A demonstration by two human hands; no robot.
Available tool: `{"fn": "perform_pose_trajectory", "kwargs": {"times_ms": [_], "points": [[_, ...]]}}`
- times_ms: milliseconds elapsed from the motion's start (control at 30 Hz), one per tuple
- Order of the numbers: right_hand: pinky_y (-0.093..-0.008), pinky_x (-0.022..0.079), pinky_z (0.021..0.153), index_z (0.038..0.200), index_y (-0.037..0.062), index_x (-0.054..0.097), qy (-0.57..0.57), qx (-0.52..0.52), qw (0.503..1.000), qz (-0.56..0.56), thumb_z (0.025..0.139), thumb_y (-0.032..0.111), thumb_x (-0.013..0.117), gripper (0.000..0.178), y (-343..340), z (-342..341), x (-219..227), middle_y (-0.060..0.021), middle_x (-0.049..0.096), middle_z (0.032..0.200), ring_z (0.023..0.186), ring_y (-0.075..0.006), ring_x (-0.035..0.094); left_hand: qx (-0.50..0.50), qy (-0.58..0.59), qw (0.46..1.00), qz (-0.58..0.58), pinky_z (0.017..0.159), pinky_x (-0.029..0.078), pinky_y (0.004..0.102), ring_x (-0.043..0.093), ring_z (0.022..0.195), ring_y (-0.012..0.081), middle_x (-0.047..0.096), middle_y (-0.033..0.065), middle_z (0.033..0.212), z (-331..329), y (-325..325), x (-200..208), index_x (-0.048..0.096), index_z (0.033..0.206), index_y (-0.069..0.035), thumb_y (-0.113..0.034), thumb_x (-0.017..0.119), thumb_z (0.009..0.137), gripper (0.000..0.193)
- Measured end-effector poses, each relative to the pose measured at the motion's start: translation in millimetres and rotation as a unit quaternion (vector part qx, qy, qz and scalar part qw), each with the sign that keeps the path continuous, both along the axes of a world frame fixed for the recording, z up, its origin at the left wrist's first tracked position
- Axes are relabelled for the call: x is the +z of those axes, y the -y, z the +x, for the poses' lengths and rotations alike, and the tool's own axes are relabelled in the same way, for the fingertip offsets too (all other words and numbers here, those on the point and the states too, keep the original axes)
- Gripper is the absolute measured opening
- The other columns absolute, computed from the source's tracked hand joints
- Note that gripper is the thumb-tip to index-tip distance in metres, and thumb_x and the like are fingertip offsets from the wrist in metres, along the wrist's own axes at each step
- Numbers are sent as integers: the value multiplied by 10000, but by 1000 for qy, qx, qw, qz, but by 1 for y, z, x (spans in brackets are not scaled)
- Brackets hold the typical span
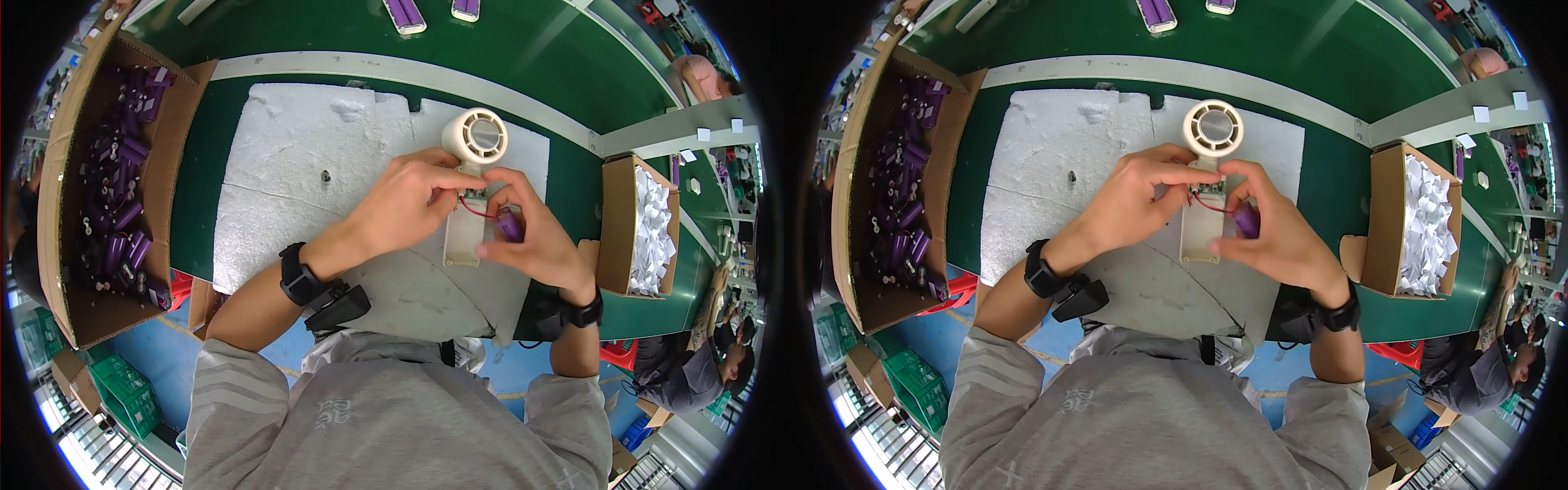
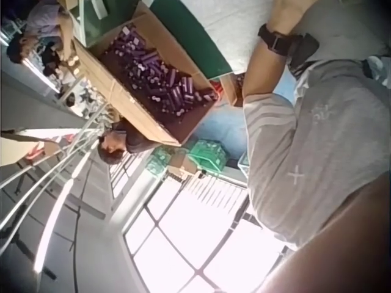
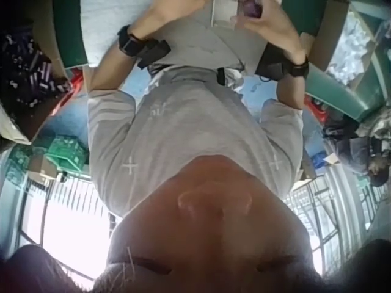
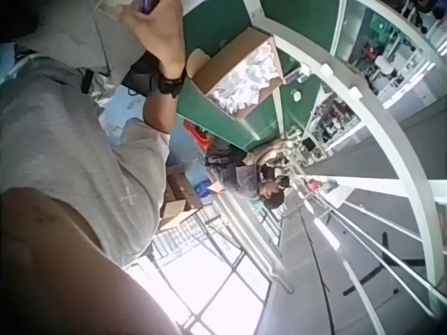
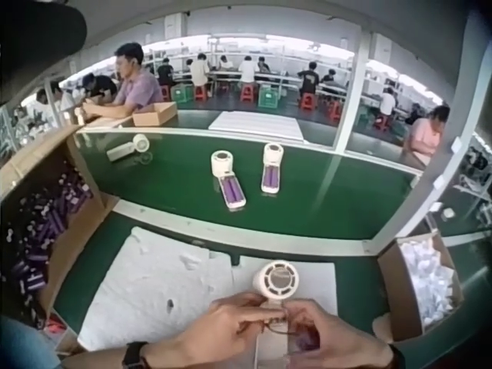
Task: The person picks up a battery and a circuit board, connects them, and inserts the assembly into a fan housing. They then repeat the process with another battery and circuit board, applying tape to the battery before placing it into a second fan housing.
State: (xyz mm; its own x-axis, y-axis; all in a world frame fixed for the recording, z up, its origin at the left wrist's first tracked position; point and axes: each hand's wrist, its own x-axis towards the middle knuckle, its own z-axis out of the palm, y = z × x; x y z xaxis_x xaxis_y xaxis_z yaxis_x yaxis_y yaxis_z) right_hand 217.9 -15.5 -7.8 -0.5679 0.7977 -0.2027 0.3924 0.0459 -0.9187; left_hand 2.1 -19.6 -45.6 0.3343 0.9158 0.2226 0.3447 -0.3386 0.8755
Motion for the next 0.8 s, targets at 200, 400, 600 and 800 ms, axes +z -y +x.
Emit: {"fn": "perform_pose_trajectory", "kwargs": {"times_ms": [200, 400, 600, 800], "points": [[-221, 418, 533, 1306, 71, 481, -137, -58, 983, -111, 824, 20, 661, 517, -2, 3, 1, -61, 535, 1053, 721, -109, 554, 25, 43, 998, 24, 701, 537, 317, 662, 780, 227, 652, 129, 986, -12, -9, -2, 717, 1077, -91, 49, 576, 777, 359], [-269, 478, 526, 1179, 39, 603, 76, -140, 984, -79, 845, 5, 636, 338, -13, 6, 9, -71, 640, 987, 769, -149, 633, 41, 73, 995, -62, 739, 546, 288, 662, 784, 188, 670, 89, 1002, -15, -12, -1, 717, 1072, -87, 30, 616, 764, 345], [-286, 510, 564, 973, -2, 678, 166, -112, 923, 329, 820, 11, 683, 154, -5, 2, -10, -88, 681, 964, 789, -204, 663, 56, 76, 994, -56, 737, 548, 281, 664, 775, 181, 680, 82, 990, -11, -11, -3, 723, 1053, -84, 36, 621, 753, 339], [-333, 531, 674, 849, -36, 686, 148, -61, 891, 426, 763, -23, 714, 91, -4, 1, -10, -117, 690, 961, 794, -267, 651, 61, 65, 994, -55, 717, 545, 279, 661, 752, 173, 681, 81, 974, -11, -11, -1, 727, 1036, -82, 37, 623, 743, 333]]}}
